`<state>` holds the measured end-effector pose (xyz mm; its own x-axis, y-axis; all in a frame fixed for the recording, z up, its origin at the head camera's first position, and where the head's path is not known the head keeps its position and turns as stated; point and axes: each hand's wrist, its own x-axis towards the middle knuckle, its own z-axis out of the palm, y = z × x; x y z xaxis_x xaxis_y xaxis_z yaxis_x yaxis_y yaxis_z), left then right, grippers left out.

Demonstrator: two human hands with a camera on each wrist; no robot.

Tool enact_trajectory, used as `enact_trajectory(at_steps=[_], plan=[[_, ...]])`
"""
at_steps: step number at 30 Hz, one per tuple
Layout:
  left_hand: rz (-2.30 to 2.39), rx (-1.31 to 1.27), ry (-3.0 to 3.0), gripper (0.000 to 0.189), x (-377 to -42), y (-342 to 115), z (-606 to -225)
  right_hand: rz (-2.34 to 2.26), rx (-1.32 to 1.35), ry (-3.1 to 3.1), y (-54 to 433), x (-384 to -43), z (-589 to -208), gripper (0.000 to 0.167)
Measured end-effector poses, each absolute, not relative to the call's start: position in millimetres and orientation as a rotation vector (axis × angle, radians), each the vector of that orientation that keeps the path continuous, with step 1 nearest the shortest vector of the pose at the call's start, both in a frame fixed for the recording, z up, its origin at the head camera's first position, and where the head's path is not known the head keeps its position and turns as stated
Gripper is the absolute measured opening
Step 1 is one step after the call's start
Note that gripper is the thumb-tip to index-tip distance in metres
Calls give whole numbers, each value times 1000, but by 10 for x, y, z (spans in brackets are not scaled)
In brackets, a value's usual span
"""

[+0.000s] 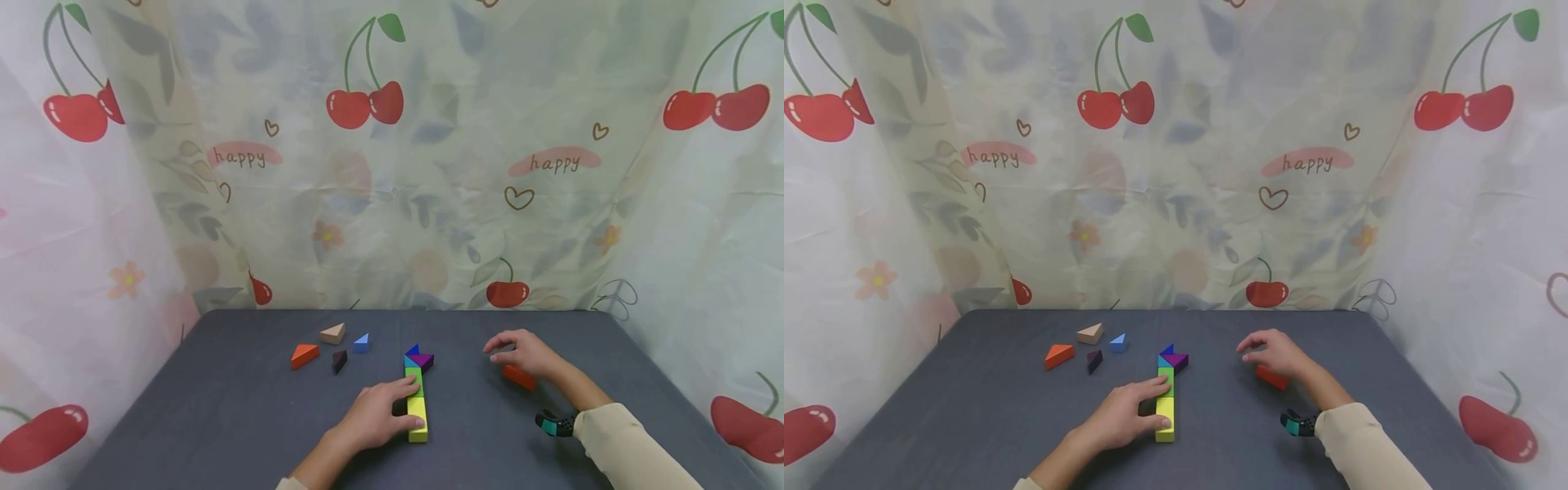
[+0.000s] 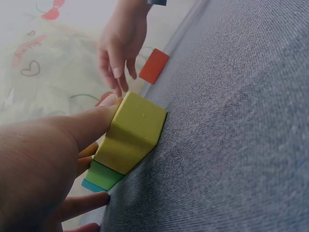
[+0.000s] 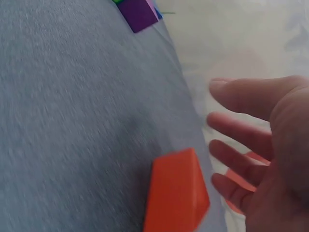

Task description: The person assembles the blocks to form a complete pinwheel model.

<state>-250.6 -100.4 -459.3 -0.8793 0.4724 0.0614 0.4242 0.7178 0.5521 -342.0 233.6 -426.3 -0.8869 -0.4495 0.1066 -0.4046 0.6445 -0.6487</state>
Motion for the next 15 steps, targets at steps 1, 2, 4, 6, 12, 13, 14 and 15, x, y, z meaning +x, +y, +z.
enact_trajectory(at_steps=[1,2,4,6,12,13,14,15], plan=[[879,739,2834,64,-2504,-1004,-4594,-1061,-732,2776,2364,-3418,-4254,16],[877,738,2834,64,-2504,-1003,-4595,-1045,-745,2760,2389,-3416,-4240,16],[877,733,2833,64,-2506,-1003,-4598,-1015,-777,2734,2430,-3412,-4214,16],[877,732,2833,64,-2509,-1004,-4599,-993,-796,2710,2458,-3409,-4187,15],[868,739,2835,65,-2524,-1006,-4606,-916,-820,2666,2533,-3414,-4152,9],[868,740,2833,65,-2525,-1005,-4609,-903,-824,2658,2546,-3414,-4152,8],[869,740,2831,65,-2526,-1004,-4608,-893,-840,2645,2560,-3412,-4151,7],[871,742,2828,65,-2524,-1002,-4607,-885,-837,2631,2573,-3411,-4152,7]])
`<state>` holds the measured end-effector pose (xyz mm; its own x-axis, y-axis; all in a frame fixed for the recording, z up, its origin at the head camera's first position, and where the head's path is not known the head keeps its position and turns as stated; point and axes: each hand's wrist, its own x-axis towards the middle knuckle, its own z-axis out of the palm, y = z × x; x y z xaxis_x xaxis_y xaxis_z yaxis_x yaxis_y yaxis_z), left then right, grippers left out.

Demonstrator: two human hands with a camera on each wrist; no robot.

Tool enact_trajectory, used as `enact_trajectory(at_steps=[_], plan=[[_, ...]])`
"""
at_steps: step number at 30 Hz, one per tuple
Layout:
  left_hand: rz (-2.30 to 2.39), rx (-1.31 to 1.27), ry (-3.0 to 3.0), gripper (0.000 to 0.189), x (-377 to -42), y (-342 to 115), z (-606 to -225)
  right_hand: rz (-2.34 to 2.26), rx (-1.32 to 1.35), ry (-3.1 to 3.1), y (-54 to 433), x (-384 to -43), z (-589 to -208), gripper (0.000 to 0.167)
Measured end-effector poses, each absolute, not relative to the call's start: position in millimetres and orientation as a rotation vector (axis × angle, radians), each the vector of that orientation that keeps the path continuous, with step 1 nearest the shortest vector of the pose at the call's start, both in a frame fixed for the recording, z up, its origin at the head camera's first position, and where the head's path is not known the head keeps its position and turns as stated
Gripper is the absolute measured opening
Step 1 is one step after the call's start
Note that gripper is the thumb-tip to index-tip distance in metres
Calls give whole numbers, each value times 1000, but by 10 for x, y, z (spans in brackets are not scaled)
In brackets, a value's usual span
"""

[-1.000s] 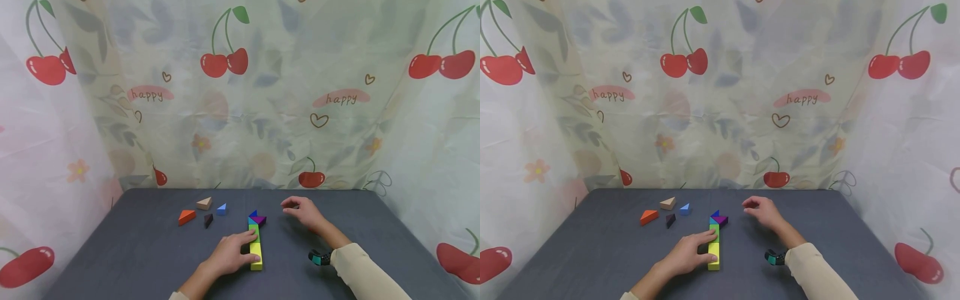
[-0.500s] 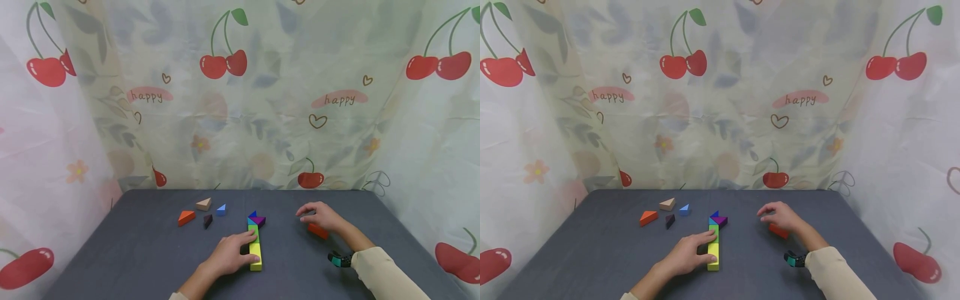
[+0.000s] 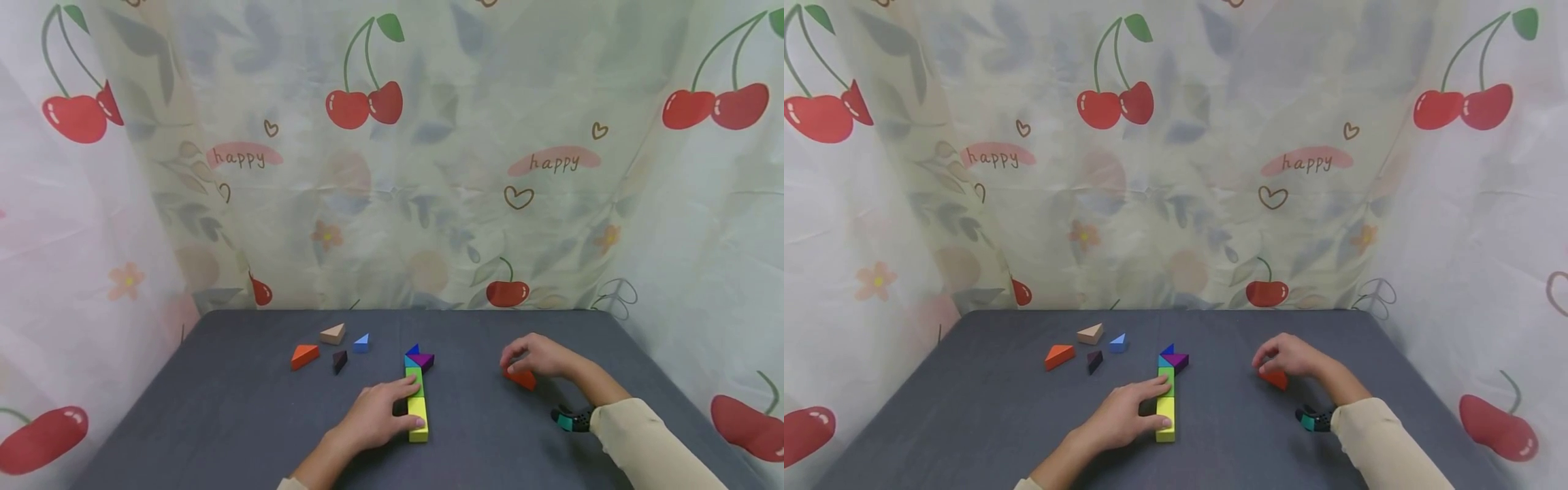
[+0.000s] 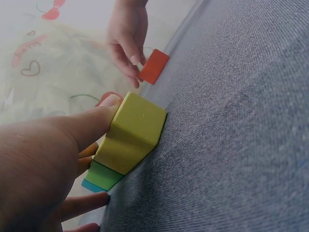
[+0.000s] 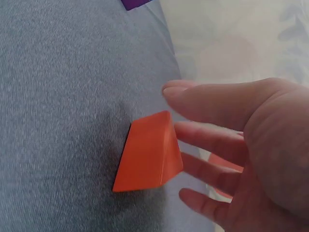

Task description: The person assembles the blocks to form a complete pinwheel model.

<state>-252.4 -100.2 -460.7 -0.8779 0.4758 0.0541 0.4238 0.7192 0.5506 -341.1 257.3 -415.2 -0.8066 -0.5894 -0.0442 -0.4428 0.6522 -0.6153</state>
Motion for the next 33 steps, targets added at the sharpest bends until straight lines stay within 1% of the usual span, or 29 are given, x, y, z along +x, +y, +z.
enact_trajectory(at_steps=[3,8,13,24,33], plan=[[880,737,2817,65,-2523,-1004,-4602,-837,-807,2610,2601,-3401,-4147,9],[883,736,2813,65,-2515,-1015,-4599,-744,-682,2642,2593,-3359,-4093,14],[880,733,2816,65,-2515,-1016,-4600,-659,-638,2685,2565,-3335,-4041,17],[882,715,2810,65,-2510,-1010,-4597,-534,-580,2641,2571,-3308,-4006,46],[882,738,2822,65,-2517,-1015,-4606,-538,-576,2734,2616,-3248,-4073,58]])
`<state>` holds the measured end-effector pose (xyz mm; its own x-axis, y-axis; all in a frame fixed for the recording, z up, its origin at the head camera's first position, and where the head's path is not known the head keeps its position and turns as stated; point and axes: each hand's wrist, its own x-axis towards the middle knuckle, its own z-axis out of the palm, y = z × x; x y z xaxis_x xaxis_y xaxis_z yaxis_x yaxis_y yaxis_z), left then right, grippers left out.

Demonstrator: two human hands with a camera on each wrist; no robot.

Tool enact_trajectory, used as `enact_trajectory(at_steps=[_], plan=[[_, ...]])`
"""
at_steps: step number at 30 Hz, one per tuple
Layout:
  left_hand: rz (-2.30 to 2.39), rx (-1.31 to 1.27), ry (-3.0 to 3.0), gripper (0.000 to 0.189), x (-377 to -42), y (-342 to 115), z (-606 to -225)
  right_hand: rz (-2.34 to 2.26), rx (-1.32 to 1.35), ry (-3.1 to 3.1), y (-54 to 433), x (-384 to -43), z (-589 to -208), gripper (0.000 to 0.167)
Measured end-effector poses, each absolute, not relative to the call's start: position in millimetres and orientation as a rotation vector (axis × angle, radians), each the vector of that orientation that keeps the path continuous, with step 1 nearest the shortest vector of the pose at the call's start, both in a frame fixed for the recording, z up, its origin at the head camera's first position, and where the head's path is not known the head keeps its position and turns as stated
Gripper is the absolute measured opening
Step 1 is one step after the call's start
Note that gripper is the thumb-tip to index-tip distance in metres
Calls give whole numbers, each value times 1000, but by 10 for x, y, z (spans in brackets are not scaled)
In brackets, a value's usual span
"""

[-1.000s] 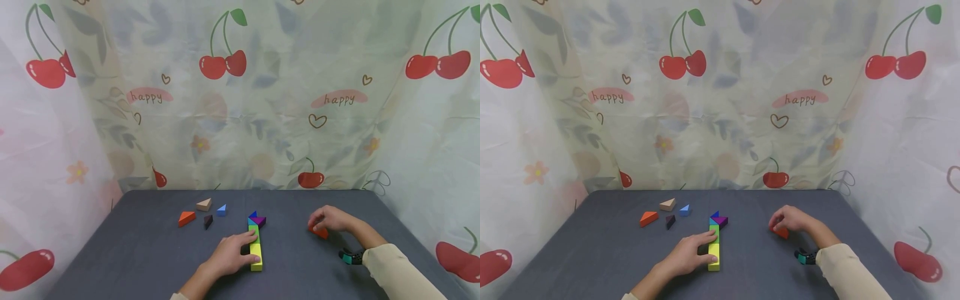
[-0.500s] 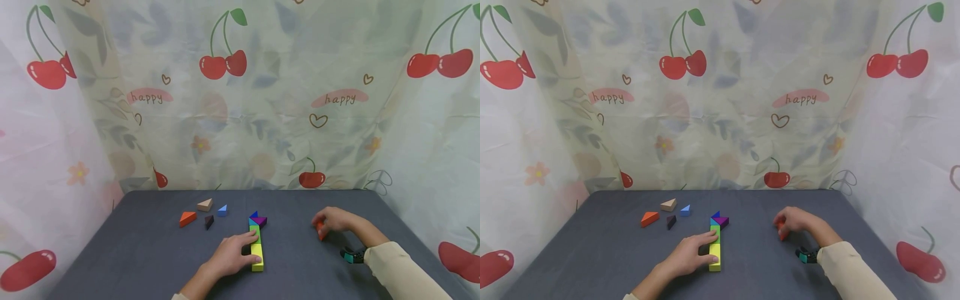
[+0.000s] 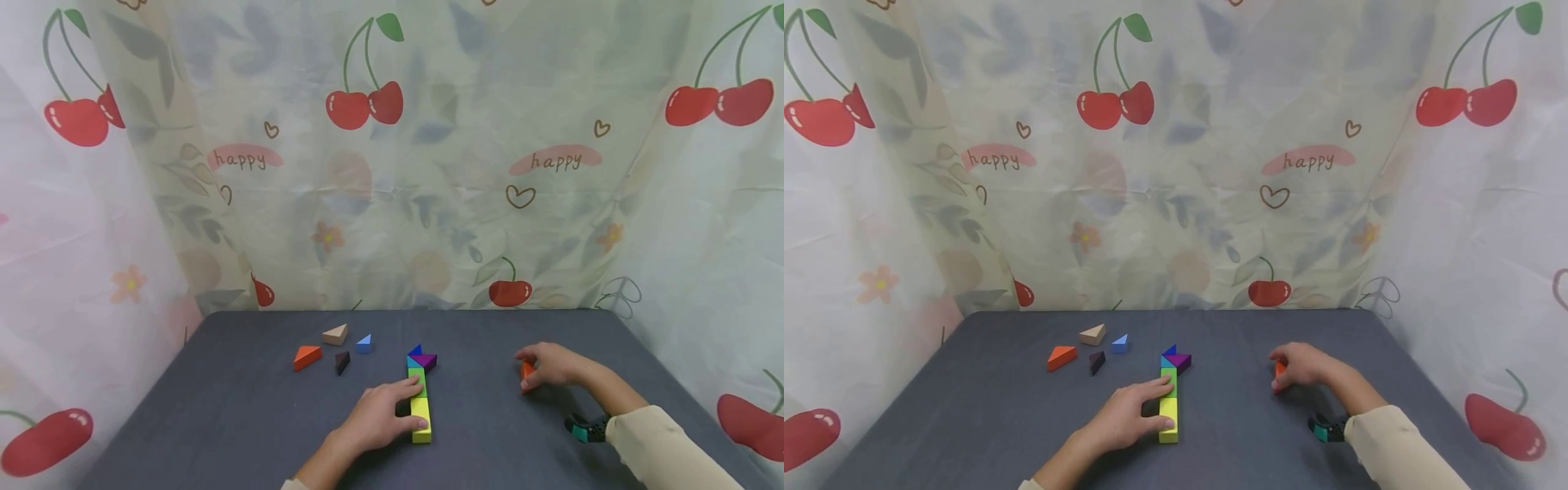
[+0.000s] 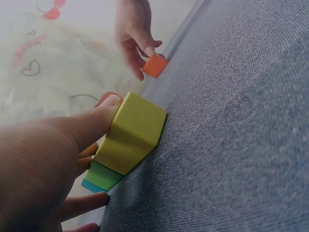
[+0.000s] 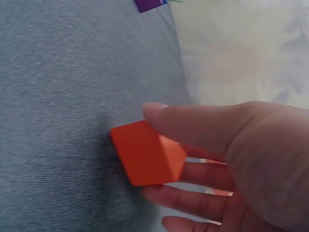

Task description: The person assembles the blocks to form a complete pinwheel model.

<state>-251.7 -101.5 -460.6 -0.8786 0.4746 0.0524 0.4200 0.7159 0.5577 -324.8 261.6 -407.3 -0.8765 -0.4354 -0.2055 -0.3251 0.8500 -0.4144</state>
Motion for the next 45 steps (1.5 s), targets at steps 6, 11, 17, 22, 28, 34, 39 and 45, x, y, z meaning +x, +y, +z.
enact_trajectory(at_steps=[6,11,17,22,28,34,39,45], plan=[[884,740,2818,65,-2516,-1003,-4616,-613,-572,2807,2690,-3205,-4215,61],[880,749,2825,64,-2515,-1006,-4616,-720,-631,2847,2733,-3157,-4353,57],[881,737,2819,64,-2509,-1007,-4616,-819,-643,2825,2743,-3145,-4435,45],[888,725,2807,64,-2507,-1003,-4620,-791,-697,2830,2710,-3152,-4430,40],[885,742,2823,64,-2526,-1010,-4620,-744,-811,2864,2594,-3203,-4365,37],[882,749,2823,64,-2526,-1011,-4610,-704,-838,2931,2453,-3288,-4275,33],[887,743,2821,64,-2519,-1012,-4608,-690,-841,2981,2335,-3393,-4205,29],[889,729,2821,64,-2509,-1007,-4591,-687,-869,3054,2197,-3524,-4135,28]])
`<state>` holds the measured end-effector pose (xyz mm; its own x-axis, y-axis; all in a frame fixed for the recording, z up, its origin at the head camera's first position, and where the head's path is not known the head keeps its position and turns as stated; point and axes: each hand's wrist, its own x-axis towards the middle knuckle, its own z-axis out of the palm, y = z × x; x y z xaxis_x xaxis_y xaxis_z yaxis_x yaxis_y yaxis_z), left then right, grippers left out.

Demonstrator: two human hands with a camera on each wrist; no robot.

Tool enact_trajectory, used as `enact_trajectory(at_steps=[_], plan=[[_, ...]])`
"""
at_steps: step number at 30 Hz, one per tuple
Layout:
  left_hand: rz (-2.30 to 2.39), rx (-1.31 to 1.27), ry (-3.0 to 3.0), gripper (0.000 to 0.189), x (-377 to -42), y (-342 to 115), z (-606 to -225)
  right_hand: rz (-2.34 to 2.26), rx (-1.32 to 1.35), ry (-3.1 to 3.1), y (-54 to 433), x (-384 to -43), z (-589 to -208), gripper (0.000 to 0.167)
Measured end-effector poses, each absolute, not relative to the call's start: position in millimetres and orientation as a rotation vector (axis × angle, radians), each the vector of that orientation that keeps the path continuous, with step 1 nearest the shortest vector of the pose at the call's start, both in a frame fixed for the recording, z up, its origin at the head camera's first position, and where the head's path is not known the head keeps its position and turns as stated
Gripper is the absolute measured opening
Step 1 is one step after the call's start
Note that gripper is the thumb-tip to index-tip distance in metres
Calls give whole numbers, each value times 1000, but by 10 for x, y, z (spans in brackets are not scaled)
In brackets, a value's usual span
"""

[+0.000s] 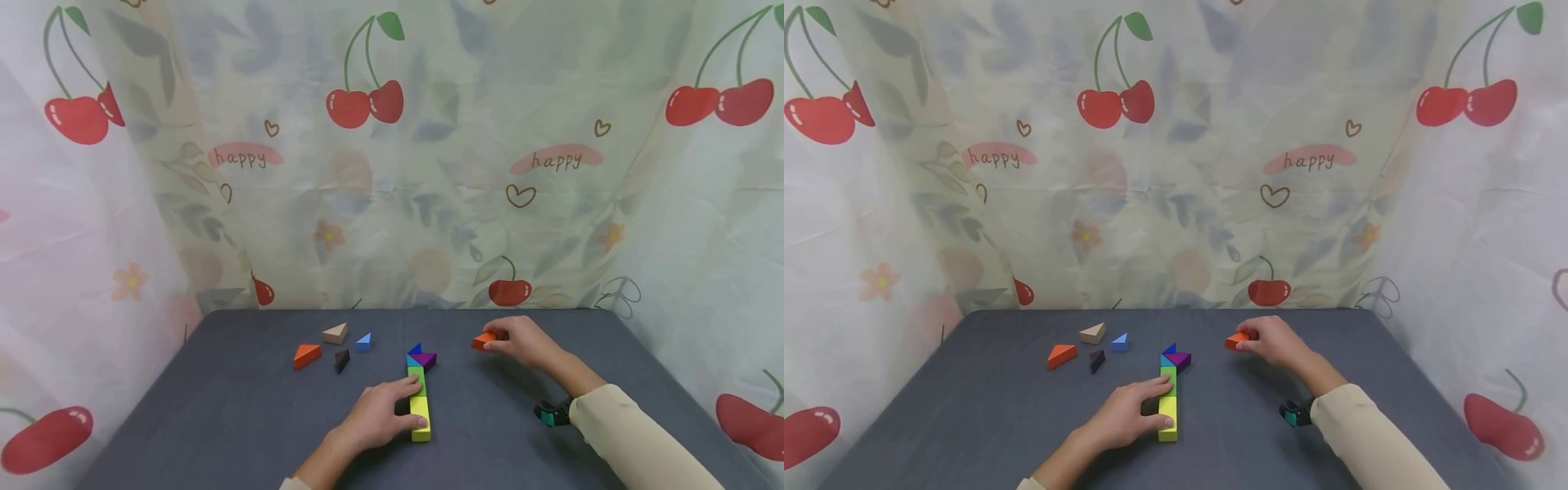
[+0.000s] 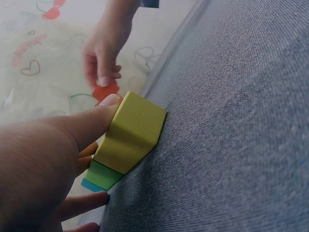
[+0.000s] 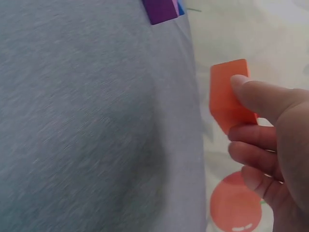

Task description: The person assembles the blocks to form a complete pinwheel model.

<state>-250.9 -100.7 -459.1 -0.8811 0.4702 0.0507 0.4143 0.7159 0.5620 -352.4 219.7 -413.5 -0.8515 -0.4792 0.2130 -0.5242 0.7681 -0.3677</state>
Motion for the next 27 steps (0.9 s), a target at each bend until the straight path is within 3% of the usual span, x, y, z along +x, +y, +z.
enact_trajectory(at_steps=[17,27], plan=[[906,726,2822,65,-2506,-1017,-4589,699,804,-2702,1721,-3854,-3917,13],[908,727,2827,65,-2514,-1012,-4593,561,808,-2773,1463,-3984,-3922,25]])
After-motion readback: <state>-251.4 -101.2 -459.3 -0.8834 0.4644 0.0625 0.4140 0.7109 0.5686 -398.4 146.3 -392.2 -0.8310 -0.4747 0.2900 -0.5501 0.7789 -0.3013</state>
